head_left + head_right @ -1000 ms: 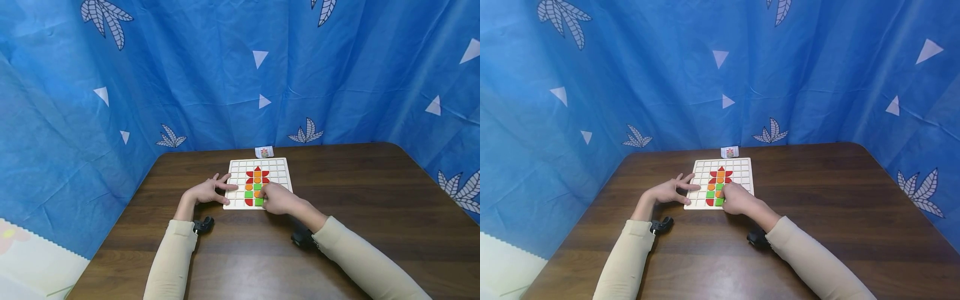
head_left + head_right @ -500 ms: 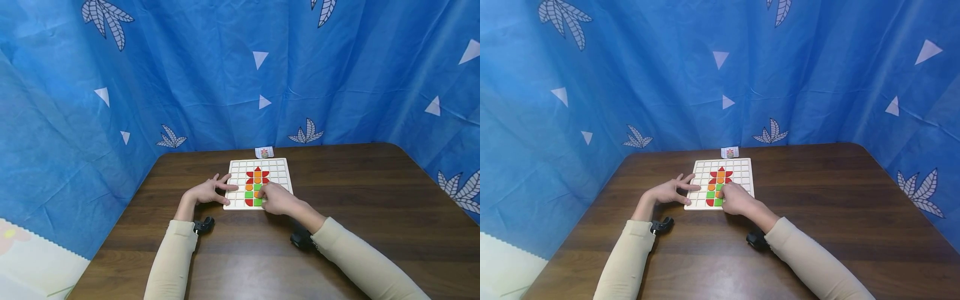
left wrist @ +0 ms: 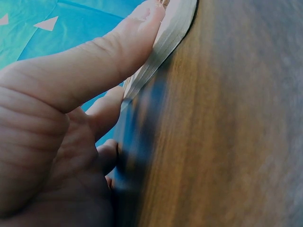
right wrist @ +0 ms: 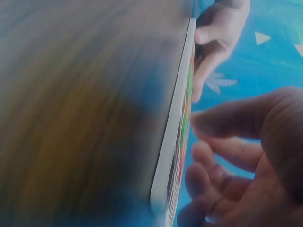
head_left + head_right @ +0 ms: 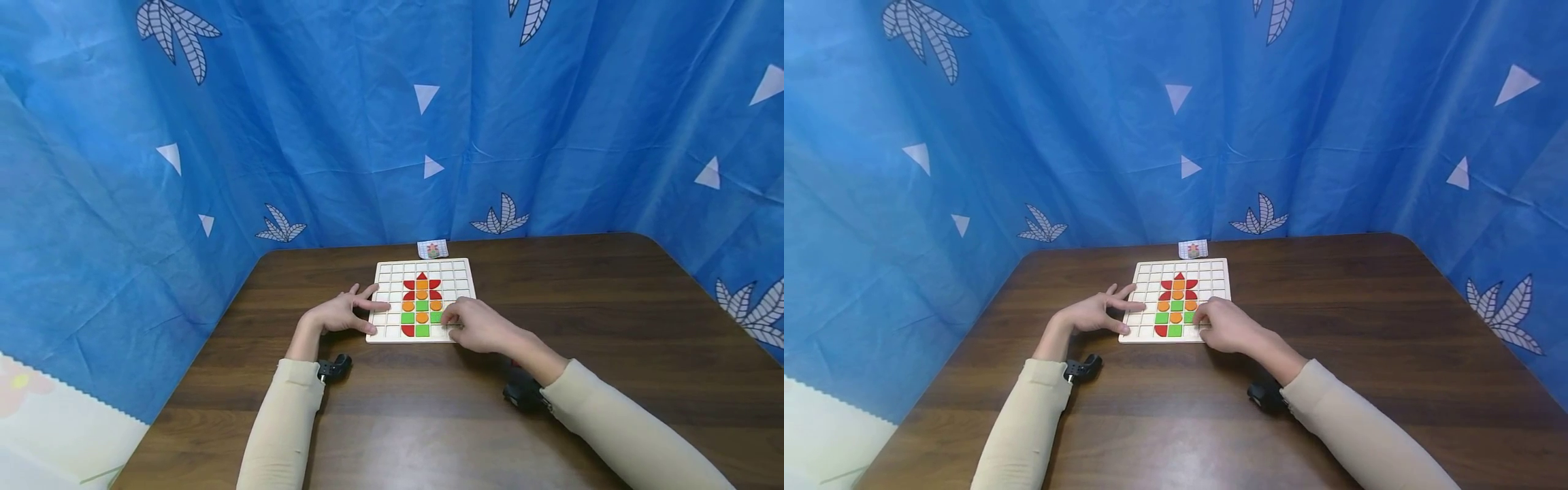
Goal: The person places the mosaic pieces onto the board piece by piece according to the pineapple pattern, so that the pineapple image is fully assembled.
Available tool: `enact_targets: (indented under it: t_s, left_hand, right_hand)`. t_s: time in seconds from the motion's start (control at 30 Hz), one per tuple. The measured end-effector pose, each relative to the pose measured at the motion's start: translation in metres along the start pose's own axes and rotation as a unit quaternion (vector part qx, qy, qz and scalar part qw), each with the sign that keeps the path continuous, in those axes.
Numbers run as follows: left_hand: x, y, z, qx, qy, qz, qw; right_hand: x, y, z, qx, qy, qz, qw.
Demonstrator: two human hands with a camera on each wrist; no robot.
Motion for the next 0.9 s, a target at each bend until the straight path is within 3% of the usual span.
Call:
enact_targets:
  t_s: [0.23, 0.53, 0.9]
  left_hand:
    - [0.001, 0.000, 0.002, 0.003, -0.004, -0.002, 1.0000]
    - [0.000, 0.002, 0.002, -0.002, 0.007, -0.003, 1.0000]
    - [0.000, 0.004, 0.001, -0.003, 0.020, 0.003, 0.9998]
  right_hand:
    - [0.011, -0.024, -0.022, 0.011, 0.024, 0.010, 0.9996]
    - [0.026, -0.058, -0.048, 0.023, 0.013, 0.021, 0.9994]
    - [0.027, -0.093, -0.066, 0.048, 0.048, 0.109, 0.9918]
Point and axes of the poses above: each hand's wrist, its own y-axis towards the middle knuckle, its own x-axis out of the back of the hand, z = x × y, the point moved 10 cm from there along y, towards the middle knuckle, and after that the axes turned 2 degrees about -y, right-handed, at the moved point
